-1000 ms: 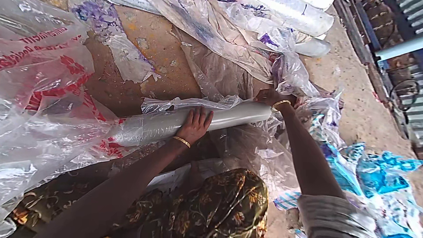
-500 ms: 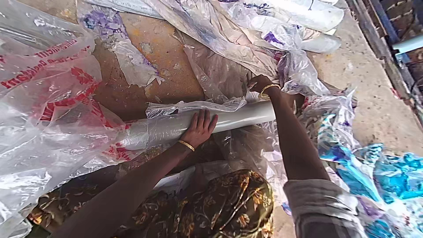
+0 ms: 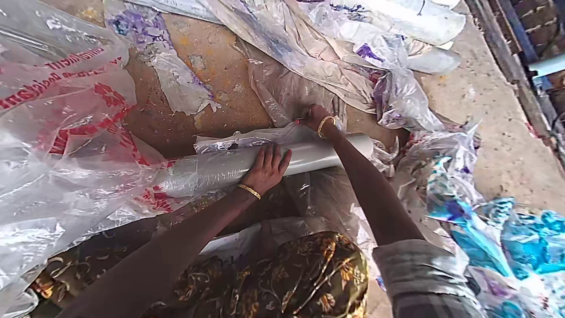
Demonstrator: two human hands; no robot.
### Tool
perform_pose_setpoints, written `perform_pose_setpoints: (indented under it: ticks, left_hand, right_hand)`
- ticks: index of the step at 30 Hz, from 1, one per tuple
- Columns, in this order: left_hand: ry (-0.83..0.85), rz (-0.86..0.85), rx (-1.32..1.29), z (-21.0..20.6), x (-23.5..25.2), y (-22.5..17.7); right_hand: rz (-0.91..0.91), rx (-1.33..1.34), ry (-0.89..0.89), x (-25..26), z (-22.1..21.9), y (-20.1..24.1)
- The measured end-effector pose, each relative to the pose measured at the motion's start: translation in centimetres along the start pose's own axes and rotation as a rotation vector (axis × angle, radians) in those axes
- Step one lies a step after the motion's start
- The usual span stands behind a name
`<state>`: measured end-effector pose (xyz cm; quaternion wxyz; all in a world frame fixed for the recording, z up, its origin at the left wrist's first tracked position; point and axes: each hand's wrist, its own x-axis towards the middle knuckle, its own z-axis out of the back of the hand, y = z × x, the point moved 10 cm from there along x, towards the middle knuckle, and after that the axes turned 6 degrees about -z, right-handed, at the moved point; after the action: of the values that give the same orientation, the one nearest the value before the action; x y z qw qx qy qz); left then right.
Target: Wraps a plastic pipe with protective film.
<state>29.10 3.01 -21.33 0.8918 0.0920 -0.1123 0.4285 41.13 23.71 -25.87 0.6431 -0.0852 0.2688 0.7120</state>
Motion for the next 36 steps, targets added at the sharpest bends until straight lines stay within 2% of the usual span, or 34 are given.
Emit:
perform_pose_setpoints:
  ticks: [3, 5, 8, 9, 10, 12, 14, 16, 20, 23, 28, 30, 32, 34, 36]
  left_hand:
    - [0.000, -0.005, 0.020, 0.0, -0.2, -0.1]
    - [0.001, -0.011, 0.017, 0.1, -0.1, -0.5]
    - [-0.034, -0.019, 0.048, 0.5, -0.6, -1.0]
    - [-0.070, -0.030, 0.074, 0.6, -0.8, -1.4]
    - [-0.124, -0.041, 0.104, 0.8, -1.0, -1.7]
    - [-0.227, -0.054, 0.139, 1.1, -1.5, -2.4]
    - [-0.275, -0.055, 0.164, 1.4, -1.8, -2.7]
    - [-0.275, -0.054, 0.176, 1.7, -1.9, -2.8]
    - [-0.302, -0.027, 0.170, 1.8, -1.8, -2.3]
    - [-0.352, 0.017, 0.171, 1.5, -1.9, -2.6]
    - [-0.341, 0.033, 0.150, 1.5, -1.9, -2.6]
    - [-0.306, 0.024, 0.117, 1.5, -1.8, -2.9]
    - [-0.194, 0.016, 0.002, 1.4, -1.5, -2.6]
    - [0.034, 0.031, -0.264, 0.8, -1.4, -1.8]
    - [0.227, 0.137, -0.581, 1.3, -1.5, 0.4]
  right_hand:
    - [-0.117, -0.023, -0.002, 1.6, -0.8, 0.1]
    - [-0.118, 0.095, -0.074, 0.6, 0.4, -0.3]
    - [0.023, 0.687, -0.264, -3.1, 4.4, -0.4]
    - [0.079, 0.880, -0.196, -4.3, 5.1, 0.2]
    - [0.167, 0.913, -0.108, -5.3, 5.5, 1.8]
    - [0.342, 0.611, 0.134, -7.1, 3.2, 6.6]
    - [0.430, 0.316, 0.356, -8.1, -1.9, 10.2]
    - [0.474, 0.312, 0.372, -7.6, -5.0, 11.6]
    - [0.531, 0.337, 0.283, -5.3, -5.2, 12.4]
    - [0.420, 0.201, 0.233, -3.1, -5.3, 11.8]
    - [0.032, -0.124, 0.153, 0.8, -5.4, 10.9]
    - [-0.081, -0.087, 0.095, 0.4, -5.4, 9.9]
    - [-0.045, 0.069, 0.018, -0.5, -4.1, 9.9]
    - [0.041, 0.350, -0.032, -3.5, -0.9, 10.9]
    - [0.039, 0.755, -0.147, -7.8, 3.3, 10.5]
